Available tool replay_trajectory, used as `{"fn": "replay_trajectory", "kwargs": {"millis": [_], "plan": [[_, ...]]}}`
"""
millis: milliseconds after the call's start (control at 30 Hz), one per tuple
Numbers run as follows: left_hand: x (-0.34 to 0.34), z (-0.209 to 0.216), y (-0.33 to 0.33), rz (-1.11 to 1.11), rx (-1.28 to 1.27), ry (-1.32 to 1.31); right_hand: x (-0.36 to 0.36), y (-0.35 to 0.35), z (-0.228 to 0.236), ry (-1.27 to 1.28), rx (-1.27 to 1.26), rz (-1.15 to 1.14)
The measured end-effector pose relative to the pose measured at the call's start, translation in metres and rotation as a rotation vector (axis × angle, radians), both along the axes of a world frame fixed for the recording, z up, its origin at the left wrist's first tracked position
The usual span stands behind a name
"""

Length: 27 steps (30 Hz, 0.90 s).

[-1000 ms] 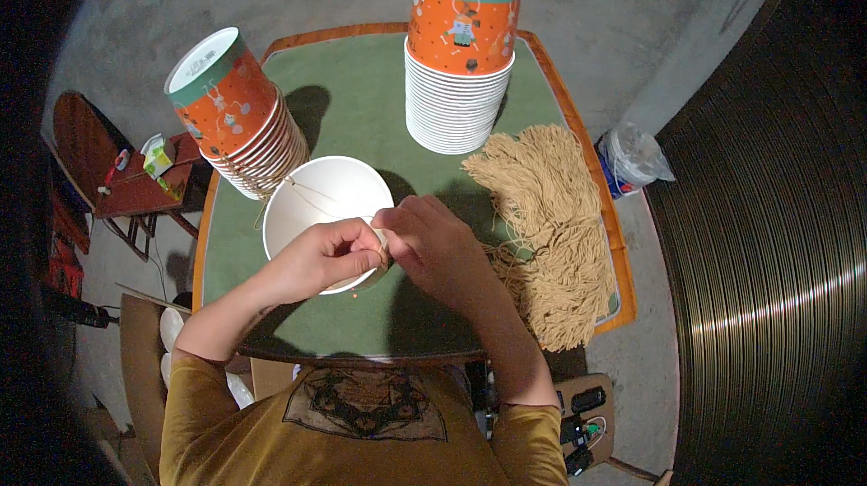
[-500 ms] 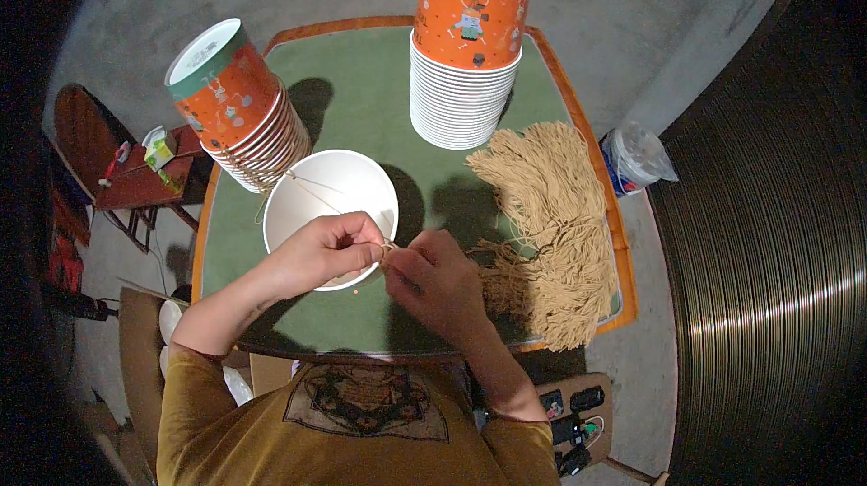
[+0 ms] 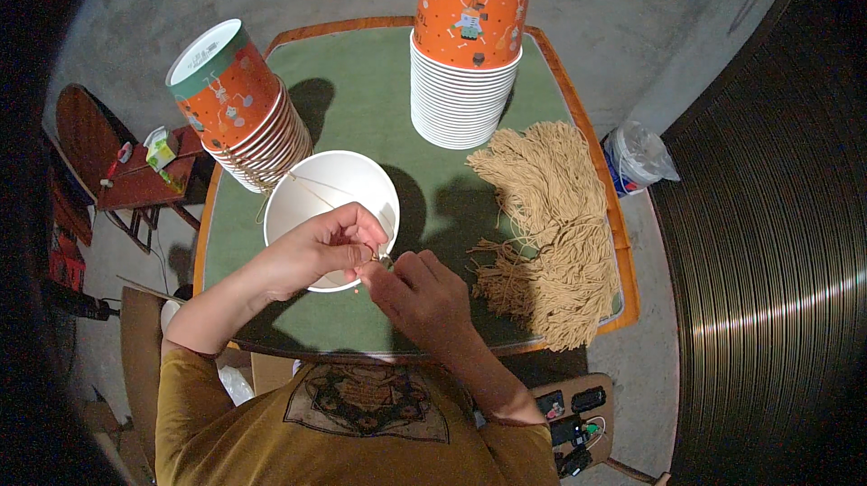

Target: The person is tying thin brown strings to the rim of decorated paper cups.

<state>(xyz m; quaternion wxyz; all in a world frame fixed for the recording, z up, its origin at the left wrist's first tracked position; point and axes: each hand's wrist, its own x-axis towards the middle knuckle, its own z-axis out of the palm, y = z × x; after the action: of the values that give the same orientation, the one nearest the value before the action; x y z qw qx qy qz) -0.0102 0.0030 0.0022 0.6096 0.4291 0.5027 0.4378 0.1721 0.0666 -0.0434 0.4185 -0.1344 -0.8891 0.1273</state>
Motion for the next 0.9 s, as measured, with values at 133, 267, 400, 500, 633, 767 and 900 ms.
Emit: {"fn": "replay_trajectory", "kwargs": {"millis": [133,267,400,500,633,767,900], "plan": [[-0.001,-0.001,0.001,0.031,0.017,0.067,0.005,0.003,0.0,-0.028,-0.009,-0.003],[-0.001,-0.004,-0.001,0.033,0.035,0.093,0.003,0.006,-0.002,0.005,-0.066,0.002],[0.007,0.002,-0.009,0.038,0.179,0.287,0.003,0.006,-0.003,0.041,-0.215,-0.008],[0.013,0.005,-0.012,0.051,0.268,0.443,0.0,0.001,0.0,0.027,-0.441,-0.005],[0.013,0.003,-0.011,0.022,0.531,0.676,-0.004,-0.003,0.0,0.061,-0.435,-0.058],[0.014,0.008,-0.012,0.017,0.563,0.757,-0.003,-0.007,0.004,0.038,-0.619,-0.118],[0.015,0.007,-0.011,0.02,0.519,0.773,-0.004,-0.006,0.007,0.009,-0.626,-0.14]]}}
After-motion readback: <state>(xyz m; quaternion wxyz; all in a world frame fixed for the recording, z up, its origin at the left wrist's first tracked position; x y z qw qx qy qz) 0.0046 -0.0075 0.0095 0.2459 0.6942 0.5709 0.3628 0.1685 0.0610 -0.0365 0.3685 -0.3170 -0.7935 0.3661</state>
